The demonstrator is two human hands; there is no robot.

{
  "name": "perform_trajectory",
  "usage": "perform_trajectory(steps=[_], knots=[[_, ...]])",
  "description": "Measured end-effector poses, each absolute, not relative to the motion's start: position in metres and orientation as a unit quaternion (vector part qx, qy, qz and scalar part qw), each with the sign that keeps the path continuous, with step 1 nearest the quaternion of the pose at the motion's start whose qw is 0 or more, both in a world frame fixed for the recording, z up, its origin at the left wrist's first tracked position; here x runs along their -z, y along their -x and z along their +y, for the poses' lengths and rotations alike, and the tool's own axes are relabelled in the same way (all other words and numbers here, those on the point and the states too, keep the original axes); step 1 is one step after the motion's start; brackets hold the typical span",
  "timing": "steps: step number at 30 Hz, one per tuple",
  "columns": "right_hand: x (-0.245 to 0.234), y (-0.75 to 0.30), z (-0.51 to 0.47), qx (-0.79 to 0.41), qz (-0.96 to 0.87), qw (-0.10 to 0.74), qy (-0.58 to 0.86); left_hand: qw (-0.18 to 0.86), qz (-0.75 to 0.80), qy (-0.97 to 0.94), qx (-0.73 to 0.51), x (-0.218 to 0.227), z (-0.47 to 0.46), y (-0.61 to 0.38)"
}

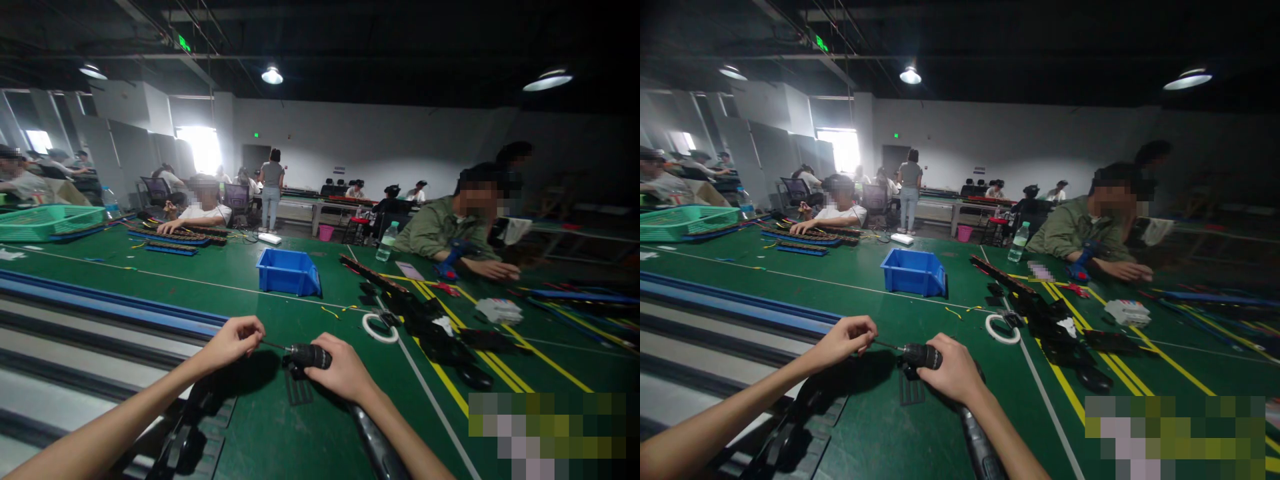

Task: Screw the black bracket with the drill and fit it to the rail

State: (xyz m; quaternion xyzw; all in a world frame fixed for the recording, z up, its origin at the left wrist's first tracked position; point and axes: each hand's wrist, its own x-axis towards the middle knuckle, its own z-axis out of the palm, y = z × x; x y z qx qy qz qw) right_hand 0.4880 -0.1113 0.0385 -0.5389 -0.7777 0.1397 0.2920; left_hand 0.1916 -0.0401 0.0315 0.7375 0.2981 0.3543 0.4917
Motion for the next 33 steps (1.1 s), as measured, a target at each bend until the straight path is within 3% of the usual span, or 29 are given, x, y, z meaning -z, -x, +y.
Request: perform_trajectory(steps=[18,33], knots=[[-0.040,-0.488,-0.111,-0.145,-0.774,0.290,0.543,0.490,0.318,-0.736,-0.342,-0.034,-0.041,-0.189],[-0.040,-0.488,-0.113,-0.146,-0.772,0.289,0.547,0.569,0.271,-0.725,-0.278,-0.047,-0.034,-0.181]])
